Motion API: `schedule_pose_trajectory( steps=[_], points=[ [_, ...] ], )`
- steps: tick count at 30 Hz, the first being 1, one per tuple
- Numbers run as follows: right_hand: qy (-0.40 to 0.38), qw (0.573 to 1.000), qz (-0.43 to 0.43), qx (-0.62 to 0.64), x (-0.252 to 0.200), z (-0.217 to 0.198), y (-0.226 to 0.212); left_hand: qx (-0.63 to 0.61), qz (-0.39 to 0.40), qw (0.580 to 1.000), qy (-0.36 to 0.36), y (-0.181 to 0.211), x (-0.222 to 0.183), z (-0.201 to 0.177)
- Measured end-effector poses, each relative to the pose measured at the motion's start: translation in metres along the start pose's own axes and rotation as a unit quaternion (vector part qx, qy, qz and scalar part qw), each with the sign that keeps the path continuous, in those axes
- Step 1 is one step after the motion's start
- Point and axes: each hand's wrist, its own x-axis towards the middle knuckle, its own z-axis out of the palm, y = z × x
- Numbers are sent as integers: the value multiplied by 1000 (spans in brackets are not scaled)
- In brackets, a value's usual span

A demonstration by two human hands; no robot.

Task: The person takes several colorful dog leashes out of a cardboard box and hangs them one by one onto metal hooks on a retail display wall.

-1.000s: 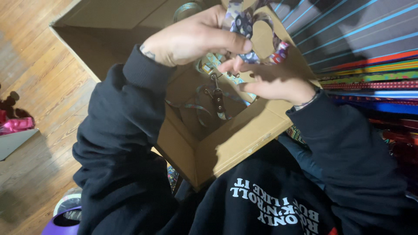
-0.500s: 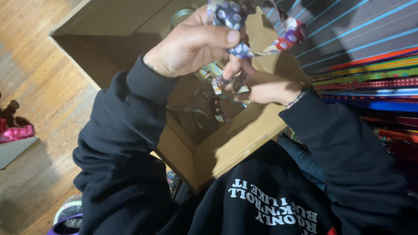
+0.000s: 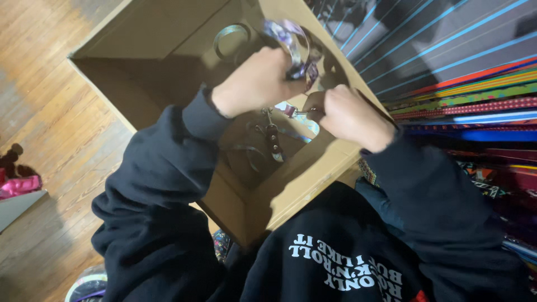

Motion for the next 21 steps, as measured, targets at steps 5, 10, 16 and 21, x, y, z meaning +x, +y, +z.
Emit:
schedule_pose_trajectory(
  steps=[5, 10, 16, 21],
  points=[
    [226, 974, -9, -9, -40, -10, -16, 13, 0, 998, -55, 19, 3, 14],
    [330, 936, -23, 121, -83, -13, -28, -48, 8, 992, -115, 57, -2, 26],
    [448, 870, 16, 206, -132, -3, -36, -93, 102, 988, -65, 95, -2, 42],
    [553, 797, 58, 236, -177, 12, -29, 21, 148, 987, -51, 145, 8, 59]
  ],
)
